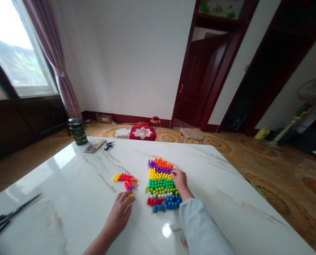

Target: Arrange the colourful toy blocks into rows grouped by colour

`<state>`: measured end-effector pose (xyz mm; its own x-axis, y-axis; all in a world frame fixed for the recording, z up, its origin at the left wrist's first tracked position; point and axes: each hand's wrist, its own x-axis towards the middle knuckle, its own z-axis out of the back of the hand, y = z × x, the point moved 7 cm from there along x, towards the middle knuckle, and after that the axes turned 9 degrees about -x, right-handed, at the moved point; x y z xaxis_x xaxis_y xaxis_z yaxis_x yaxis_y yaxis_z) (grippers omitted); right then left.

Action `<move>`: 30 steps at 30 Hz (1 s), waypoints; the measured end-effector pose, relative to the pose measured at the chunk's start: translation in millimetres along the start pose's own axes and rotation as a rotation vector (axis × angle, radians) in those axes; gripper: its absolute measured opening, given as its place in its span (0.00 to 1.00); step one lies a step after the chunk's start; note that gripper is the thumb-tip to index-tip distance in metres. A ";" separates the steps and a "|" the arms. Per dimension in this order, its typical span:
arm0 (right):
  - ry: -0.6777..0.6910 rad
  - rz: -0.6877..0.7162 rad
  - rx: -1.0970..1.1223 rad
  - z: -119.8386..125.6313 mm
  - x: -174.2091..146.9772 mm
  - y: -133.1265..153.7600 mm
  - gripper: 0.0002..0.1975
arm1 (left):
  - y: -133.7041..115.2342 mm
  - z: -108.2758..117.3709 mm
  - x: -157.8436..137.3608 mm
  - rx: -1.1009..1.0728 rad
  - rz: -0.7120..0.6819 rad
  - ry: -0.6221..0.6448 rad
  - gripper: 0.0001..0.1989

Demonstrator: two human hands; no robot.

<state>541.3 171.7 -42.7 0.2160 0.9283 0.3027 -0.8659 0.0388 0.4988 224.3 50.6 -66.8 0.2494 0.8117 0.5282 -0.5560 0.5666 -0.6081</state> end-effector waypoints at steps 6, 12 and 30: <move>-0.125 0.020 0.051 23.8 -15.9 19.6 0.12 | 0.1 -1.0 2.8 -0.068 0.010 0.024 0.13; -0.175 0.192 0.399 17.1 -110.7 97.9 0.11 | -1.2 -3.4 3.0 -0.088 0.014 0.050 0.13; -0.006 0.087 0.535 -44.1 -216.3 138.6 0.10 | 7.5 23.5 -3.7 0.129 0.327 0.019 0.18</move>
<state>354.7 -7.3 -74.9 0.1573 0.9175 0.3653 -0.5303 -0.2336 0.8150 200.5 48.5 -59.4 0.0554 0.9505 0.3057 -0.7043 0.2543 -0.6628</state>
